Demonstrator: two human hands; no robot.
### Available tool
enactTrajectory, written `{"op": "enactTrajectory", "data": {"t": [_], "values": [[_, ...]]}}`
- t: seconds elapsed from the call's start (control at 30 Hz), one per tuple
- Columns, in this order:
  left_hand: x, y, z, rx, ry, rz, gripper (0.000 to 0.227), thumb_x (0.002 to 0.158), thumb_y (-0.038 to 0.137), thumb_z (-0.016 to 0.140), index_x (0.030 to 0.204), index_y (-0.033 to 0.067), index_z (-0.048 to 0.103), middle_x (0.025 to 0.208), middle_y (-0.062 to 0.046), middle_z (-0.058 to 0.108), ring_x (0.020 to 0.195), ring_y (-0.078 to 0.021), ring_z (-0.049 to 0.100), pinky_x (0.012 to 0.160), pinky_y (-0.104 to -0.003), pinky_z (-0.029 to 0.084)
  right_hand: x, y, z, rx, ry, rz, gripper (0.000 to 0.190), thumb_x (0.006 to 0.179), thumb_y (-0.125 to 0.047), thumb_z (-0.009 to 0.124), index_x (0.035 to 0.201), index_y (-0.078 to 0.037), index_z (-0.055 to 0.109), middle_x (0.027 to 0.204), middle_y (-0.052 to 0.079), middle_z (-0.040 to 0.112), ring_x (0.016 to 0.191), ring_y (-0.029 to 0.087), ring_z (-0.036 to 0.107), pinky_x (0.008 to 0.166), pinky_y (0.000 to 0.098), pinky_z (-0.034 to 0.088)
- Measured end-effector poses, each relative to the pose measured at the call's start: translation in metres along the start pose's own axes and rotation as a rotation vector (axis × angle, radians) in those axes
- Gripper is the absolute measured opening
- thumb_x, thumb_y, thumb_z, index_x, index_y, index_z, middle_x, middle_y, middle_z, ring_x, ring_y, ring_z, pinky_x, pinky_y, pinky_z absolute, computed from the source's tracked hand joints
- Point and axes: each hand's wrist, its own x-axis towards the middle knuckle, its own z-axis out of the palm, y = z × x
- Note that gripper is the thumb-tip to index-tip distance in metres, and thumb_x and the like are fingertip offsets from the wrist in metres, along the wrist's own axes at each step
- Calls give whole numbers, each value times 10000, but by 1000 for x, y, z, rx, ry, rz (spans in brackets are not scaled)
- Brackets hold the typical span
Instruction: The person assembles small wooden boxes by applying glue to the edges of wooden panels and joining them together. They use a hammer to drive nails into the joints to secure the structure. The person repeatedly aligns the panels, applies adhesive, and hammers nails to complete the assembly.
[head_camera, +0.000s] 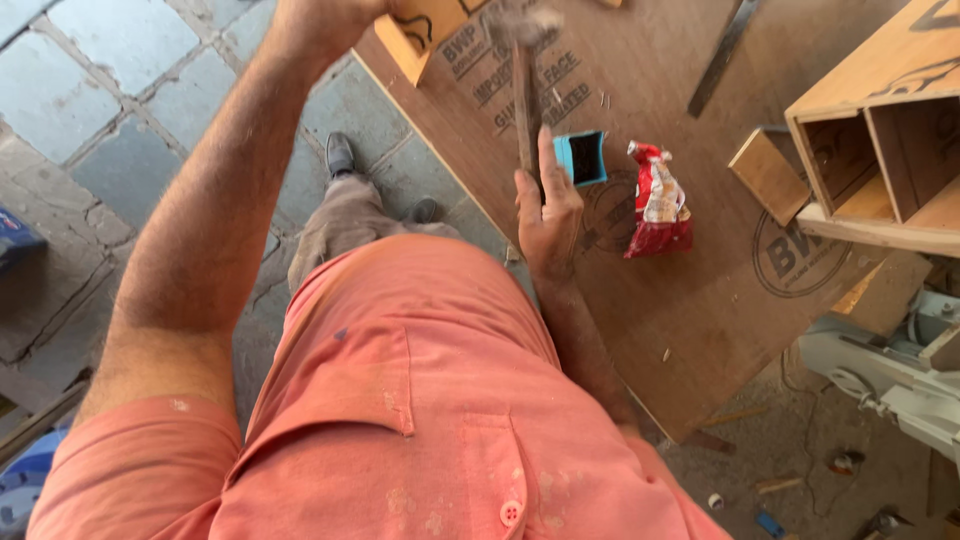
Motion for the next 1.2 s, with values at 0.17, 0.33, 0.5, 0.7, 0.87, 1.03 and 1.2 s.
{"op": "enactTrajectory", "data": {"t": [0.17, 0.33, 0.5, 0.7, 0.87, 1.03, 1.2], "values": [[-4, -13, 4, 79, 47, 219, 249, 1044, 177, 814, 1122, -49, 749, 988, -119, 758, 899, -211, 739, 728, -341, 629, -10, -5, -3, 178, -37, 344, 553, 986, -16, 681, 1517, -81, 540, 835, 75, 641, 642, 93, 578, 555, 258, 509], [-5, -18, 7, -14, 39, -28, 294, 1034, 265, 819, 1093, -15, 752, 903, -83, 749, 803, -157, 742, 647, -316, 629, 3, -42, -44, -99, -93, -213, 524, 1046, -4, 695, 1526, -100, 508, 1090, 129, 669, 881, 232, 675, 741, 341, 575], [-5, -13, 4, 40, 48, -125, 285, 1003, 275, 825, 1053, 3, 757, 857, -78, 732, 752, -154, 719, 609, -320, 600, 34, -76, -47, -278, -172, -328, 551, 1020, -27, 730, 1526, -85, 520, 1157, 159, 674, 966, 334, 696, 792, 423, 581], [0, -6, 4, -143, 56, 9, 281, 985, 221, 859, 1037, -29, 740, 938, -70, 743, 842, -156, 719, 708, -337, 606, 48, -87, -48, -401, -260, -294, 543, 980, -55, 740, 1494, -98, 568, 1092, 143, 686, 899, 347, 690, 744, 444, 563], [-6, -3, 5, 15, 66, -191, 332, 954, 289, 864, 1005, -11, 732, 873, -54, 724, 795, -167, 712, 683, -336, 595, 38, -82, -49, -254, -108, -387, 563, 1058, -42, 690, 1572, -142, 483, 1220, 137, 668, 1024, 325, 702, 819, 391, 589], [-3, 15, 2, -80, 42, -119, 303, 950, 270, 837, 1045, 3, 731, 947, -31, 741, 893, -141, 725, 778, -326, 609, 36, -57, -47, -330, -212, -253, 568, 1005, -61, 729, 1535, -135, 539, 1077, 154, 691, 854, 303, 689, 744, 406, 576], [-4, 18, -3, -162, 84, -176, 303, 959, 229, 833, 1031, -39, 714, 908, -24, 697, 860, -137, 688, 756, -346, 577, 8, -3, -26, 120, -144, 253, 558, 1006, -54, 671, 1536, -151, 523, 948, 93, 685, 607, 138, 607, 522, 289, 517]]}}
